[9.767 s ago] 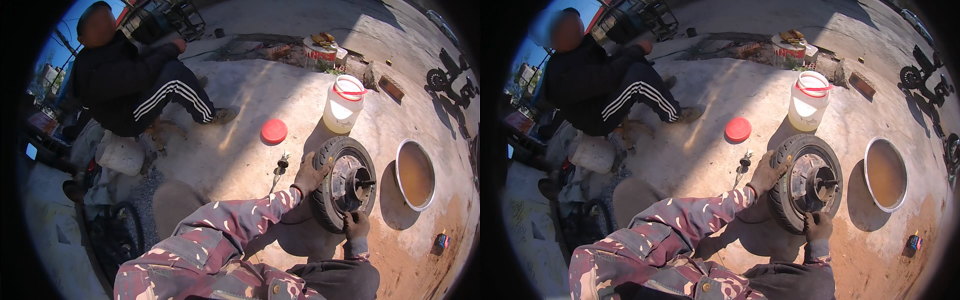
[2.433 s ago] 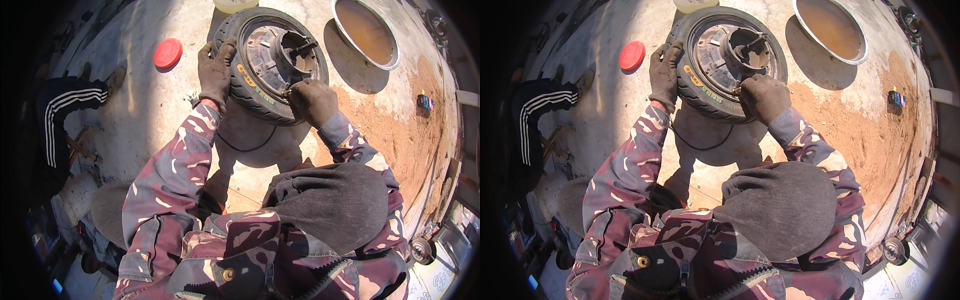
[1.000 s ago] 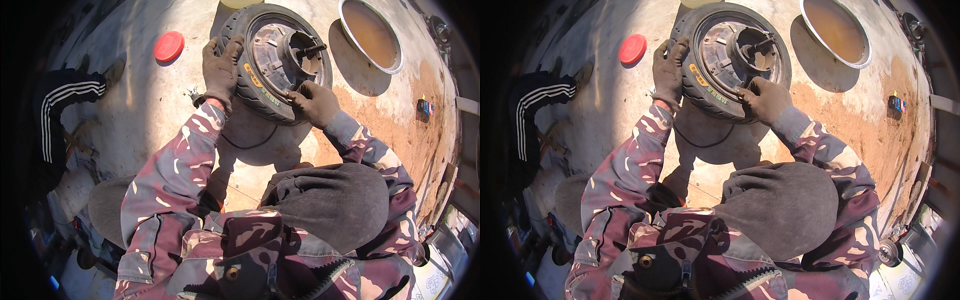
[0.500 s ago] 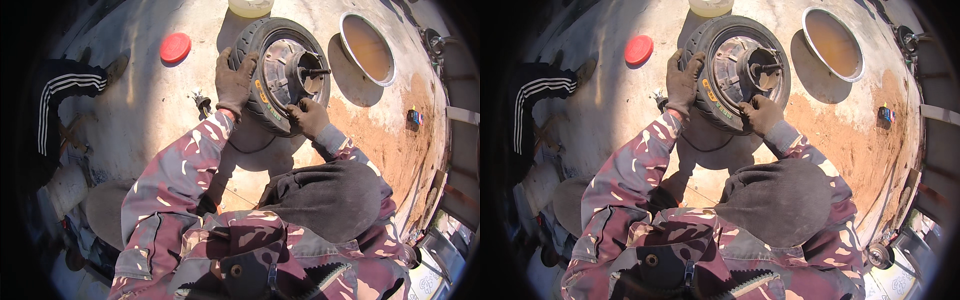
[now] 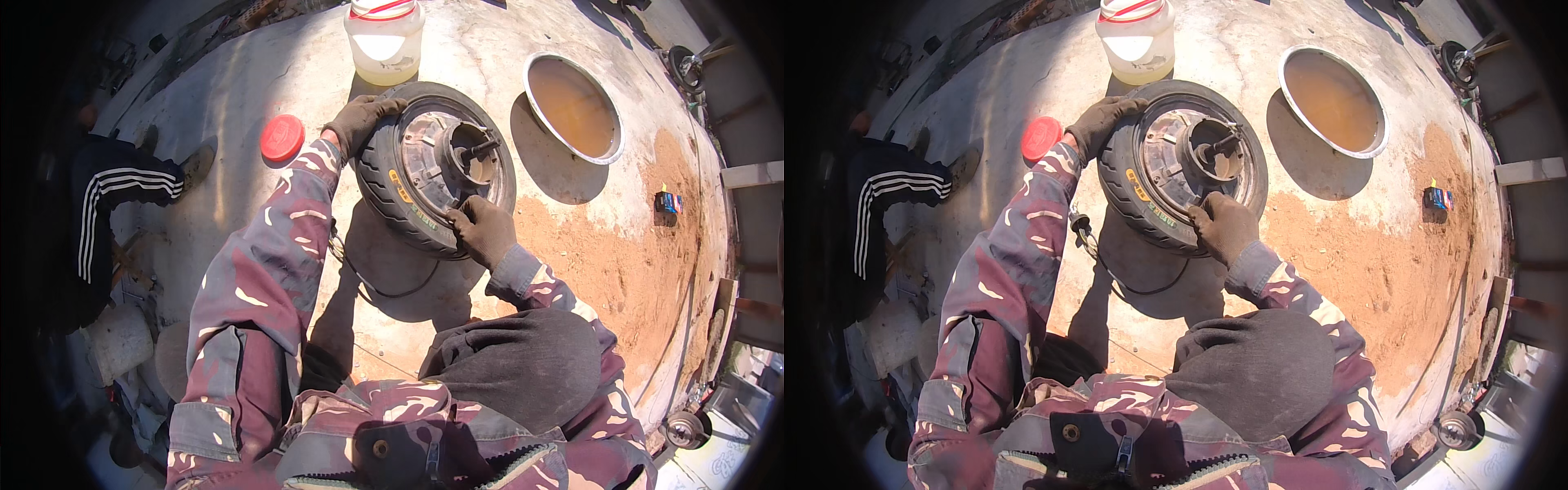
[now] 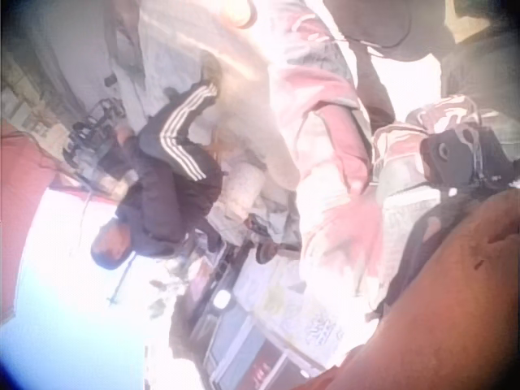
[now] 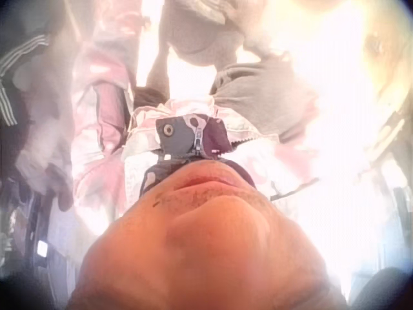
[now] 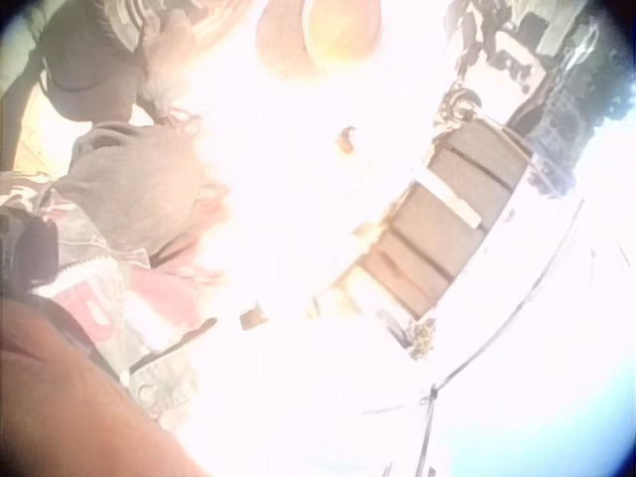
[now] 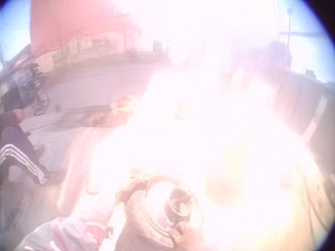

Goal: The person is repairing a motorcycle tire. They are using a tool to remove the tire from the rim and then using a different tool to remove the inner tube from the tire.

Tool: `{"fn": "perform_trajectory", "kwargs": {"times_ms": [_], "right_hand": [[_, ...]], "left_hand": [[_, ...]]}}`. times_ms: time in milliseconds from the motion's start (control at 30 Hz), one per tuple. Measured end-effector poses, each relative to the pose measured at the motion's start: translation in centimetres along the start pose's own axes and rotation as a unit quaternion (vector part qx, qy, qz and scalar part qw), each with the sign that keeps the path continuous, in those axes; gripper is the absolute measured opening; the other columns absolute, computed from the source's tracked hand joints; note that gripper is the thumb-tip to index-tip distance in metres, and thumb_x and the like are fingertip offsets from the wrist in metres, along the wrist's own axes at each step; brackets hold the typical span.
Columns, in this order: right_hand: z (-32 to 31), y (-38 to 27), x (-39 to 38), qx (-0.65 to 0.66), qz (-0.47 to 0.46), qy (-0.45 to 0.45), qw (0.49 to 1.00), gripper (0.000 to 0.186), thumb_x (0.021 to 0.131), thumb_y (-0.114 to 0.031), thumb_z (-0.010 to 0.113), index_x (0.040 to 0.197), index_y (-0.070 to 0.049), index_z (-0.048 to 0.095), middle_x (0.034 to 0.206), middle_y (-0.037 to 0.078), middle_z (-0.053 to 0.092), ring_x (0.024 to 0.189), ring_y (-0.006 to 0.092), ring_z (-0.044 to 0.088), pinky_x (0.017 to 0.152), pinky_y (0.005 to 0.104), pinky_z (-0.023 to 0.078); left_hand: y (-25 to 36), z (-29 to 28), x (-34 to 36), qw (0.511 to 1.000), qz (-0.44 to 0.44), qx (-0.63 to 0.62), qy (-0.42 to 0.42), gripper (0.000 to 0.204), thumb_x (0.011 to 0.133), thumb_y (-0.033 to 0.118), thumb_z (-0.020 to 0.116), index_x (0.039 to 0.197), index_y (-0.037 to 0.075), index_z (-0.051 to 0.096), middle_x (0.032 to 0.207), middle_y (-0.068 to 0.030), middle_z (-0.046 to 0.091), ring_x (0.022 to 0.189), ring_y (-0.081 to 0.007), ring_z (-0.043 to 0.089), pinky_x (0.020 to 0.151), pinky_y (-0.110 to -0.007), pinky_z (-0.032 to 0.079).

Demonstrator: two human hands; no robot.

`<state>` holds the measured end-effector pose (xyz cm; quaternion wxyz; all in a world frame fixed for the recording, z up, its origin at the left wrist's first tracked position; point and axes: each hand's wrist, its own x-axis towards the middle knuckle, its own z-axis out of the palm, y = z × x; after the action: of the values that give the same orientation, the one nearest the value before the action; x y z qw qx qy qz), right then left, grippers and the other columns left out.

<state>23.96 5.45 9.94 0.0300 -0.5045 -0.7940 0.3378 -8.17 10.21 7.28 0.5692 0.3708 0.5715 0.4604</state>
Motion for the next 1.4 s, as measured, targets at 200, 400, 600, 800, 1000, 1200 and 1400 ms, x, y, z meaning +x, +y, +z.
{"fn": "perform_trajectory", "kwargs": {"times_ms": [200, 400, 600, 800, 1000, 1200, 1400], "right_hand": [[-3.2, 0.6, 2.9, -0.093, -0.03, -0.006, 0.995, 0.035, 0.094, -0.044, 0.072, 0.097, -0.009, 0.074, 0.095, 0.016, 0.073, 0.093, 0.037, 0.072, 0.082, 0.0473, 0.056], [-6.1, 3.5, 6.3, -0.085, -0.083, 0.004, 0.993, 0.042, 0.084, -0.048, 0.081, 0.092, -0.007, 0.078, 0.092, 0.016, 0.072, 0.092, 0.0347, 0.072, 0.081, 0.0438, 0.056], [-4.0, 6.0, 5.6, -0.074, -0.075, 0.046, 0.993, 0.038, 0.081, -0.043, 0.086, 0.085, -0.007, 0.076, 0.088, 0.015, 0.07, 0.087, 0.034, 0.07, 0.077, 0.0434, 0.056], [-2.2, 7.3, 5.1, -0.098, -0.127, 0.089, 0.983, 0.04, 0.08, -0.041, 0.087, 0.082, -0.005, 0.071, 0.084, 0.014, 0.068, 0.081, 0.0361, 0.067, 0.076, 0.0471, 0.054], [0.0, 7.0, 4.5, -0.097, -0.07, 0.136, 0.983, 0.038, 0.079, -0.038, 0.087, 0.08, -0.004, 0.071, 0.085, 0.016, 0.069, 0.08, 0.0366, 0.068, 0.074, 0.0478, 0.054], [0.1, 6.0, 4.6, -0.119, -0.047, 0.148, 0.981, 0.037, 0.078, -0.038, 0.087, 0.08, -0.003, 0.074, 0.084, 0.016, 0.069, 0.077, 0.0357, 0.07, 0.072, 0.0449, 0.056], [-1.9, 4.5, 4.5, -0.098, -0.057, 0.078, 0.99, 0.03, 0.083, -0.038, 0.084, 0.088, -0.009, 0.078, 0.093, 0.013, 0.071, 0.092, 0.0318, 0.07, 0.083, 0.0442, 0.056]], "left_hand": [[-5.7, -0.6, -4.1, 0.983, 0.072, 0.011, 0.169, 0.055, 0.104, 0.036, 0.066, 0.138, -0.007, 0.057, 0.131, -0.0212, 0.063, 0.126, -0.0247, 0.058, 0.111, -0.035, 0.044], [-11.5, 3.5, -8.1, 0.937, 0.061, 0.07, 0.336, 0.111, 0.085, 0.054, 0.083, 0.156, -0.013, 0.03, 0.158, -0.0338, 0.038, 0.146, -0.0424, 0.043, 0.121, -0.042, 0.036], [-7.6, 8.7, -10.7, 0.896, 0.035, 0.033, 0.442, 0.114, 0.08, 0.051, 0.087, 0.16, -0.006, 0.028, 0.158, -0.0312, 0.038, 0.148, -0.0426, 0.039, 0.123, -0.046, 0.033], [-6.3, 10.1, -11.0, 0.859, 0.064, 0.063, 0.504, 0.107, 0.08, 0.044, 0.089, 0.157, -0.005, 0.034, 0.153, -0.0313, 0.045, 0.143, -0.0425, 0.045, 0.121, -0.046, 0.035], [-6.4, 10.2, -10.9, 0.838, 0.098, 0.041, 0.535, 0.104, 0.08, 0.044, 0.089, 0.155, -0.008, 0.038, 0.15, -0.0314, 0.049, 0.142, -0.0411, 0.047, 0.12, -0.046, 0.037], [-5.8, 9.4, -11.0, 0.851, 0.096, 0.025, 0.516, 0.105, 0.081, 0.045, 0.088, 0.154, -0.01, 0.037, 0.154, -0.0308, 0.045, 0.145, -0.0405, 0.043, 0.122, -0.045, 0.034], [-5.2, 8.3, -10.9, 0.877, 0.02, 0.027, 0.479, 0.11, 0.078, 0.048, 0.089, 0.158, -0.003, 0.032, 0.15, -0.0362, 0.045, 0.143, -0.0477, 0.044, 0.12, -0.048, 0.038]]}}
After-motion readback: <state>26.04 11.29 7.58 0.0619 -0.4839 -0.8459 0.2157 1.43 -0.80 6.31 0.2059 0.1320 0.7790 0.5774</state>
